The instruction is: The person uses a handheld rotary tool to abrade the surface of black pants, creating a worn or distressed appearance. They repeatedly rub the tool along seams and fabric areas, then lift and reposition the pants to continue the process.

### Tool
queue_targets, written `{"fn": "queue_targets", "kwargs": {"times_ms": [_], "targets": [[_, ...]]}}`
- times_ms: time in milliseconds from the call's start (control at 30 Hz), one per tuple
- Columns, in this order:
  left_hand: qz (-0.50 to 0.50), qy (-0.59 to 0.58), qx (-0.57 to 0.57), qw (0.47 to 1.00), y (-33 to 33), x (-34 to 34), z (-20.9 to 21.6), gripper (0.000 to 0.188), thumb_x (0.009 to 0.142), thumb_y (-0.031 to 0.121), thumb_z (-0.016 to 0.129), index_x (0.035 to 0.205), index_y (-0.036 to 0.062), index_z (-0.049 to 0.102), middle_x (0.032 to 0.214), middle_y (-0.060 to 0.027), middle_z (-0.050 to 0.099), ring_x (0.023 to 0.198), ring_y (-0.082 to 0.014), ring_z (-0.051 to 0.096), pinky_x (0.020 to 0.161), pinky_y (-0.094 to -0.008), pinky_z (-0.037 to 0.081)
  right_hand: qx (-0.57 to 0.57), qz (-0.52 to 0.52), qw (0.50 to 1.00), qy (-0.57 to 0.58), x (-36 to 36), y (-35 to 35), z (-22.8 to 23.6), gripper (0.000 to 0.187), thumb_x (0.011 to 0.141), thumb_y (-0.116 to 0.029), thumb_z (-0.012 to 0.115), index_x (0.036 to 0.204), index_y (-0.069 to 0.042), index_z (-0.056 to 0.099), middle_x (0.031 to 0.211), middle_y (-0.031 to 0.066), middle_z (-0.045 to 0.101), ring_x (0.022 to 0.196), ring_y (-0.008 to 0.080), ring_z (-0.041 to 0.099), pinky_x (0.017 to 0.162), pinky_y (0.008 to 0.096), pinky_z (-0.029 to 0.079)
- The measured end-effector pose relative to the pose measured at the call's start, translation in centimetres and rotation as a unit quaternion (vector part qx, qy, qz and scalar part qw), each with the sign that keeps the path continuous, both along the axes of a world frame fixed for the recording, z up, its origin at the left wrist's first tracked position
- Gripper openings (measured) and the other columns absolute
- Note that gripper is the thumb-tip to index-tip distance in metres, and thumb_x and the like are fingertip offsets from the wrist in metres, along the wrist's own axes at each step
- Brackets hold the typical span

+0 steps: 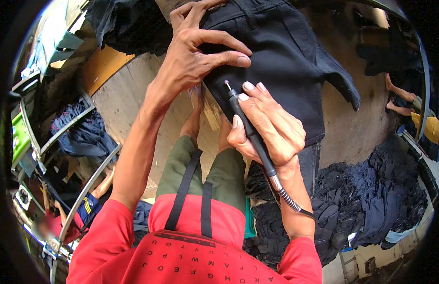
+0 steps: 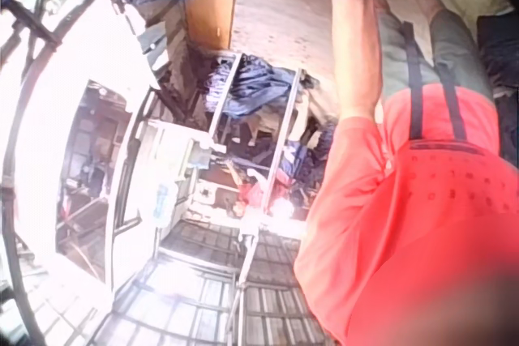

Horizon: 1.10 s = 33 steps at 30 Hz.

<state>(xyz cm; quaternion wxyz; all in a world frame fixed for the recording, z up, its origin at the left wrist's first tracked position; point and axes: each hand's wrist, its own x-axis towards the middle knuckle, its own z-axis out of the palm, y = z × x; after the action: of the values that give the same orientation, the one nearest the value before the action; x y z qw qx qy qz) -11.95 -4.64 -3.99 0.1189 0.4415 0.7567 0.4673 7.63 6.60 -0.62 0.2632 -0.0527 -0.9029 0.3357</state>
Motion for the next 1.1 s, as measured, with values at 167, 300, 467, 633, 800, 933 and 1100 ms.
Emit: {"fn": "queue_targets", "kwargs": {"times_ms": [167, 300, 467, 633, 800, 933, 1100], "targets": [[0.007, 0.019, 0.019, 1.0, 0.1, -0.3, -1.5, 0.025, 0.074, 0.039, 0.097, 0.096, 0.0271, 0.092, 0.157, -0.0068, 0.058, 0.151, -0.0292, 0.04, 0.122, -0.0432, 0.03, 0.011, -0.002, 1.0, 0.002, -0.3, 0.1, -0.3, 0.028, 0.078, 0.001, 0.079, 0.106, 0.007, 0.079, 0.096, 0.02, 0.081, 0.103, 0.036, 0.083, 0.098, 0.0479, 0.067], [-0.005, 0.039, 0.029, 0.999, 0.0, -0.3, -2.2, 0.027, 0.075, 0.04, 0.097, 0.097, 0.0253, 0.092, 0.151, -0.0089, 0.061, 0.149, -0.0299, 0.045, 0.123, -0.0449, 0.031, 0.012, -0.002, 1.0, -0.008, -0.1, 0.2, -0.2, 0.028, 0.078, 0.001, 0.079, 0.106, 0.007, 0.079, 0.097, 0.0207, 0.081, 0.103, 0.0362, 0.083, 0.098, 0.0474, 0.067], [-0.01, 0.016, 0.01, 1.0, 0.1, -0.5, -1.6, 0.028, 0.077, 0.041, 0.097, 0.098, 0.0231, 0.091, 0.143, -0.0118, 0.064, 0.144, -0.0327, 0.05, 0.119, -0.0443, 0.039, 0.007, -0.005, 1.0, -0.006, 0.0, 0.1, -0.4, 0.028, 0.079, 0.0, 0.079, 0.107, 0.007, 0.079, 0.098, 0.0216, 0.081, 0.103, 0.0371, 0.083, 0.098, 0.0476, 0.067], [0.0, -0.043, 0.0, 0.999, 0.2, 0.0, 0.0, 0.025, 0.077, 0.031, 0.095, 0.1, 0.0213, 0.09, 0.16, -0.0251, 0.052, 0.15, -0.0412, 0.035, 0.126, -0.0541, 0.028, -0.003, -0.007, 1.0, -0.006, 0.1, 0.2, -0.5, 0.028, 0.08, 0.0, 0.079, 0.106, 0.008, 0.079, 0.098, 0.0216, 0.081, 0.102, 0.0374, 0.083, 0.098, 0.0484, 0.067], [-0.001, -0.045, -0.008, 0.999, 0.4, 0.3, 0.9, 0.025, 0.077, 0.03, 0.095, 0.1, 0.0216, 0.091, 0.161, -0.0264, 0.051, 0.15, -0.0417, 0.035, 0.126, -0.0535, 0.027, -0.005, -0.006, 1.0, -0.015, 0.5, 0.2, -0.3, 0.026, 0.08, 0.0, 0.078, 0.105, 0.008, 0.078, 0.097, 0.0216, 0.081, 0.102, 0.0377, 0.083, 0.098, 0.0491, 0.067], [0.0, -0.043, -0.011, 0.999, 0.3, 0.4, 0.8, 0.025, 0.077, 0.029, 0.096, 0.1, 0.0213, 0.091, 0.161, -0.0271, 0.051, 0.151, -0.0415, 0.034, 0.127, -0.053, 0.026, -0.006, -0.008, 1.0, -0.014, 0.6, 0.2, -0.4, 0.026, 0.08, 0.0, 0.077, 0.105, 0.009, 0.078, 0.096, 0.0215, 0.081, 0.102, 0.0379, 0.083, 0.097, 0.0494, 0.067], [-0.001, -0.024, -0.024, 0.999, 0.4, -0.2, -0.2, 0.026, 0.077, 0.029, 0.096, 0.101, 0.0209, 0.091, 0.16, -0.0275, 0.052, 0.15, -0.0409, 0.034, 0.127, -0.0522, 0.025, -0.012, -0.009, 1.0, -0.013, 0.9, 0.1, -0.5, 0.026, 0.081, 0.0, 0.076, 0.105, 0.009, 0.078, 0.096, 0.0217, 0.081, 0.101, 0.0378, 0.083, 0.096, 0.0491, 0.067]]}}
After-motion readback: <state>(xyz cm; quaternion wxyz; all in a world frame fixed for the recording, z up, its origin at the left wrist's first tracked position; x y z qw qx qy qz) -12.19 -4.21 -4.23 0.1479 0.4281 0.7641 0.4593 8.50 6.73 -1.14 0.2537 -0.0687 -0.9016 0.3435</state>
